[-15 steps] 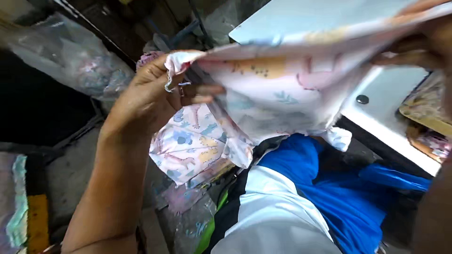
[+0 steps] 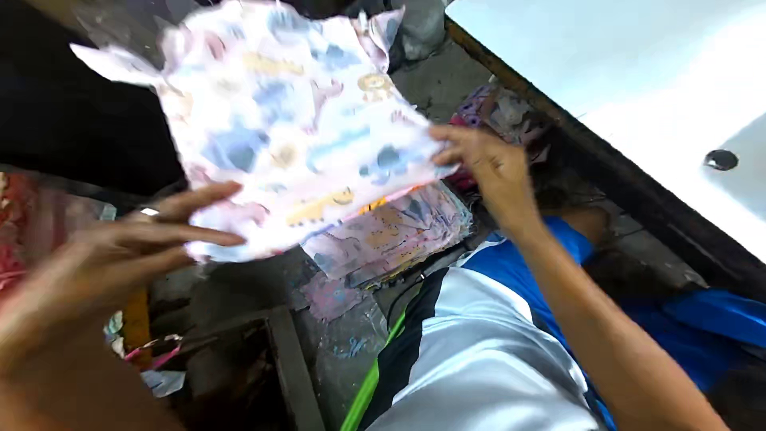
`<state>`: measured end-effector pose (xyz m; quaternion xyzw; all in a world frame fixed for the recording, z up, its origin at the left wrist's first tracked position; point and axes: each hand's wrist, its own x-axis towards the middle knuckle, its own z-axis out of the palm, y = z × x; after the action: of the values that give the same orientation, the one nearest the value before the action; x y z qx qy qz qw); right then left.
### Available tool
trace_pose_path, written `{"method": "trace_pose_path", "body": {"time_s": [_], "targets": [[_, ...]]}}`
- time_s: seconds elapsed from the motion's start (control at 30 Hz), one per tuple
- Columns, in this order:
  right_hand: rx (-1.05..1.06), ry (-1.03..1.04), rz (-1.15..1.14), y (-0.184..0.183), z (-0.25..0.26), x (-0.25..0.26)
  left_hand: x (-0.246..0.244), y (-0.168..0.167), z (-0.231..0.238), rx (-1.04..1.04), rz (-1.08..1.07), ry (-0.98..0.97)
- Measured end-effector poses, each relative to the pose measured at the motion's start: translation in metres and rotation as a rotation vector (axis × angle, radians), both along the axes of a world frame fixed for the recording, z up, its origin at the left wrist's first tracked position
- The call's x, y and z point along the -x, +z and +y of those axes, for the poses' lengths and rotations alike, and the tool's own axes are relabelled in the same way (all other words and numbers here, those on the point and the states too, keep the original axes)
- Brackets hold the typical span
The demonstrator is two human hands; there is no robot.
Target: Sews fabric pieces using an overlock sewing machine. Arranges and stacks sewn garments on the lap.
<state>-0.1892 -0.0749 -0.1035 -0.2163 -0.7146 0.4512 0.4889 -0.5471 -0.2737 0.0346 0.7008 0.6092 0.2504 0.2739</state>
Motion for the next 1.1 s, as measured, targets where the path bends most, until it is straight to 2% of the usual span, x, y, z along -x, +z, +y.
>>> {"method": "trace_pose_path", "body": {"time_s": [0.07,0.17,0.27,0.37,0.47,0.53,0.63,0.7,0.8,0.93,1.1], "targets": [[0.075,0.019,-0.128,-0.044,-0.018,0.005,0.000,-0.037,-0.011,0.203,0.115,0.075],[0.076,0.047,-0.276,-0.096,-0.033,0.009,-0.006,-0.087,-0.006,0.515,0.207,0.128],[0.076,0.024,-0.345,-0.115,-0.033,0.005,-0.004,-0.104,0.006,0.652,0.207,0.035],[0.098,0.006,-0.346,-0.111,-0.031,-0.001,0.005,-0.088,0.018,0.523,0.216,0.046],[0.167,-0.045,-0.372,-0.108,-0.034,0.005,-0.005,-0.063,0.043,0.262,0.311,0.216],[0.234,-0.145,-0.448,-0.111,-0.039,0.012,-0.014,-0.058,0.065,0.046,0.387,0.257],[0.307,-0.257,-0.661,-0.120,-0.040,0.018,-0.027,-0.060,0.106,-0.197,0.471,0.227],[0.379,-0.254,-0.780,-0.122,-0.040,0.020,-0.031,-0.067,0.134,-0.320,0.526,0.161],[0.505,-0.169,-0.777,-0.122,-0.040,0.028,-0.028,-0.079,0.178,-0.433,0.617,0.057],[0.667,-0.078,-0.631,-0.112,-0.031,0.018,-0.008,-0.116,0.222,-0.412,0.672,-0.022],[0.725,-0.071,-0.590,-0.110,-0.020,-0.007,0.000,-0.187,0.242,-0.028,0.575,0.191]]}}
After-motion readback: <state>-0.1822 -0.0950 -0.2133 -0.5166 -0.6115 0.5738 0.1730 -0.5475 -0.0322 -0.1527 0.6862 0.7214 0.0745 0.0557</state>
